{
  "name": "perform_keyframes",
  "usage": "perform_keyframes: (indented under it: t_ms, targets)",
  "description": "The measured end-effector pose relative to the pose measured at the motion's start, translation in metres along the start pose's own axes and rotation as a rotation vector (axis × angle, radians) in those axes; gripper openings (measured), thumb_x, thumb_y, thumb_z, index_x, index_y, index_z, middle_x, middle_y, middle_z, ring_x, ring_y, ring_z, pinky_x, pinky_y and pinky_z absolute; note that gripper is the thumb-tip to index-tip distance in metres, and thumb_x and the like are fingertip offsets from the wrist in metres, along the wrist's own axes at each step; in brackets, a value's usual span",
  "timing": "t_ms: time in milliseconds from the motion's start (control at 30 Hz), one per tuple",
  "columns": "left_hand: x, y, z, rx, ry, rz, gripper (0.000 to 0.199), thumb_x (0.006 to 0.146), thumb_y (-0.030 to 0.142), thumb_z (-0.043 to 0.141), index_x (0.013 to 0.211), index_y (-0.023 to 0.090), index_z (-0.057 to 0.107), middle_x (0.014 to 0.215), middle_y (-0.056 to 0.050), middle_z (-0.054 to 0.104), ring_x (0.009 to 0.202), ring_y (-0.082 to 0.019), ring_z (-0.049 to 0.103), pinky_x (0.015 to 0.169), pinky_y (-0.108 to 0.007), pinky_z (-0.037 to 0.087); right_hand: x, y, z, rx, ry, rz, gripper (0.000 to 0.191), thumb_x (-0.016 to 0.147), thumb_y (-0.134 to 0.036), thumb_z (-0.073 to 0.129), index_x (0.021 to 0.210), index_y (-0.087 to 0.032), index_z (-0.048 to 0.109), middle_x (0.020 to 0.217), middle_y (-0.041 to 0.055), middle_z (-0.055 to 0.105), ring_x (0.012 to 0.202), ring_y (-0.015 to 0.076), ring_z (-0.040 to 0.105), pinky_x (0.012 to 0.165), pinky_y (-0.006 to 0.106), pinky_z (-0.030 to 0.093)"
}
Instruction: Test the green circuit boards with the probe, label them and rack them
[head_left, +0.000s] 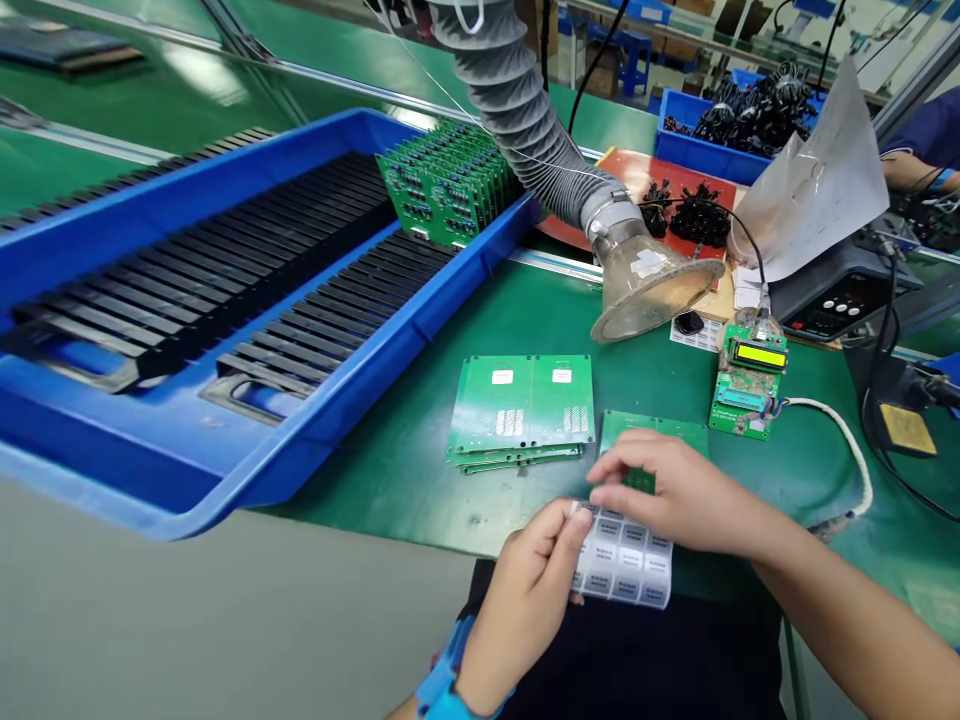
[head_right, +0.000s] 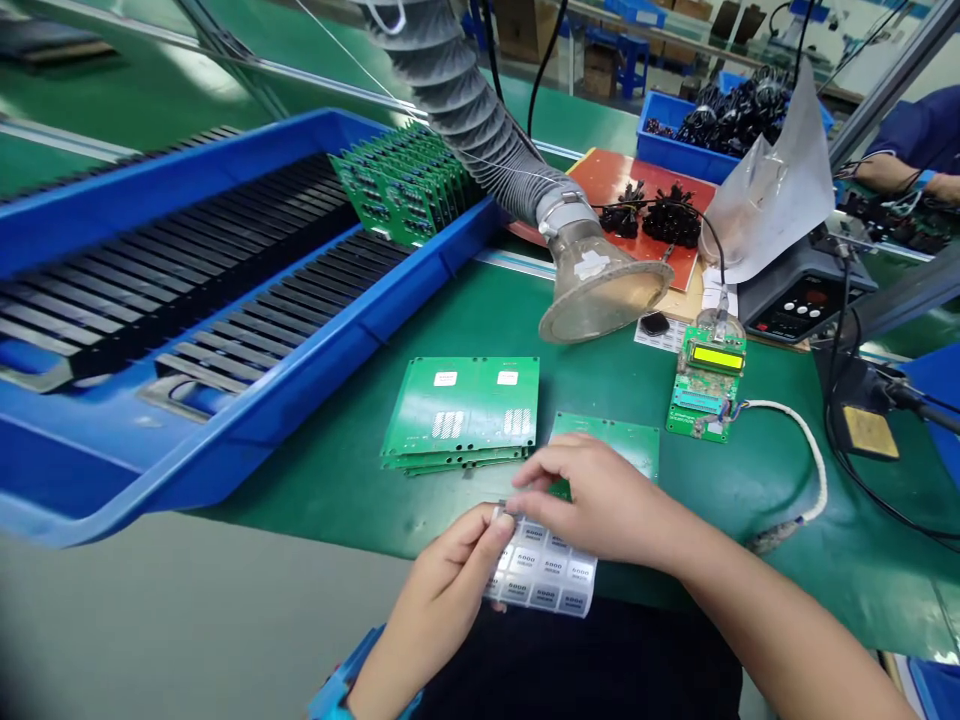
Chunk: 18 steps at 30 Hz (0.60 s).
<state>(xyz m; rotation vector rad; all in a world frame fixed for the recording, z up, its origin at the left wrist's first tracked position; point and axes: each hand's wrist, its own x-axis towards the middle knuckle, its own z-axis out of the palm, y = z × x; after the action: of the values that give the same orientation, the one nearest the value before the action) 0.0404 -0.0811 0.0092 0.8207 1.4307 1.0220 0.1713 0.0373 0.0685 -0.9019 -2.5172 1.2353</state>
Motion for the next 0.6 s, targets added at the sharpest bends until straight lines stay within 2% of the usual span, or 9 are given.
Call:
perform_keyframes:
  t_ms: [67, 133, 233, 333, 433, 533, 600]
  targets:
    - [0.001, 0.001, 0.001, 0.027, 0.004, 0.016, 0.044, 0.084, 0.061, 0.051, 0.068, 0.020, 0.053, 0.054, 0.004, 0.046, 0.049, -0.012, 0.048, 0.043, -0.020, 0.045, -0.011, -0.001, 0.005, 0.113, -0.026, 0.104, 0.005, 0.081, -0.015, 0.067, 0.078, -0.020, 0.067, 0.076, 0.0004, 0.066, 0.074, 0.0145, 0.063, 0.069, 0.026, 0.049]
    - [0.002, 0.003, 0.002, 0.055, 0.012, 0.029, 0.046, 0.084, 0.061, 0.052, 0.063, 0.020, 0.050, 0.051, 0.004, 0.045, 0.047, -0.011, 0.046, 0.043, -0.019, 0.042, -0.014, 0.002, 0.010, 0.194, 0.004, 0.149, 0.008, 0.080, -0.014, 0.066, 0.073, -0.019, 0.067, 0.074, 0.0000, 0.065, 0.073, 0.0141, 0.062, 0.068, 0.025, 0.048]
    - [0.002, 0.004, 0.003, 0.049, 0.004, 0.008, 0.049, 0.083, 0.063, 0.052, 0.059, 0.020, 0.047, 0.048, 0.004, 0.046, 0.045, -0.011, 0.046, 0.042, -0.019, 0.041, -0.012, 0.016, 0.005, 0.265, 0.115, 0.170, 0.009, 0.082, -0.017, 0.063, 0.074, -0.019, 0.067, 0.075, 0.0005, 0.066, 0.074, 0.0148, 0.062, 0.069, 0.026, 0.048]
    - [0.003, 0.004, 0.005, -0.041, -0.049, -0.073, 0.051, 0.080, 0.067, 0.053, 0.063, 0.020, 0.050, 0.050, 0.004, 0.051, 0.043, -0.010, 0.048, 0.041, -0.020, 0.042, -0.003, 0.037, -0.010, 0.197, 0.248, 0.271, 0.011, 0.084, -0.023, 0.060, 0.075, -0.019, 0.066, 0.076, 0.0013, 0.066, 0.071, 0.0155, 0.060, 0.067, 0.028, 0.046]
    - [0.004, 0.000, 0.006, -0.166, -0.104, -0.152, 0.050, 0.077, 0.068, 0.057, 0.078, 0.018, 0.056, 0.054, 0.004, 0.055, 0.043, -0.011, 0.050, 0.038, -0.020, 0.043, 0.008, 0.053, -0.021, -0.033, 0.180, 0.372, 0.013, 0.083, -0.022, 0.061, 0.071, -0.019, 0.064, 0.072, 0.0013, 0.063, 0.068, 0.0160, 0.057, 0.064, 0.028, 0.043]
    - [0.005, -0.004, 0.007, -0.291, -0.141, -0.220, 0.059, 0.075, 0.065, 0.062, 0.108, 0.018, 0.053, 0.058, 0.005, 0.057, 0.044, -0.011, 0.053, 0.034, -0.019, 0.044, 0.015, 0.059, -0.018, -0.204, 0.092, 0.359, 0.014, 0.082, -0.019, 0.062, 0.069, -0.019, 0.064, 0.071, 0.0011, 0.061, 0.073, 0.0175, 0.057, 0.069, 0.030, 0.041]
    - [0.004, -0.005, 0.007, -0.354, -0.172, -0.262, 0.061, 0.076, 0.061, 0.064, 0.117, 0.018, 0.048, 0.060, 0.005, 0.057, 0.044, -0.011, 0.054, 0.033, -0.018, 0.044, 0.017, 0.059, -0.011, -0.267, 0.086, 0.334, 0.014, 0.084, -0.018, 0.061, 0.070, -0.019, 0.064, 0.071, 0.0013, 0.061, 0.076, 0.0182, 0.057, 0.072, 0.031, 0.040]
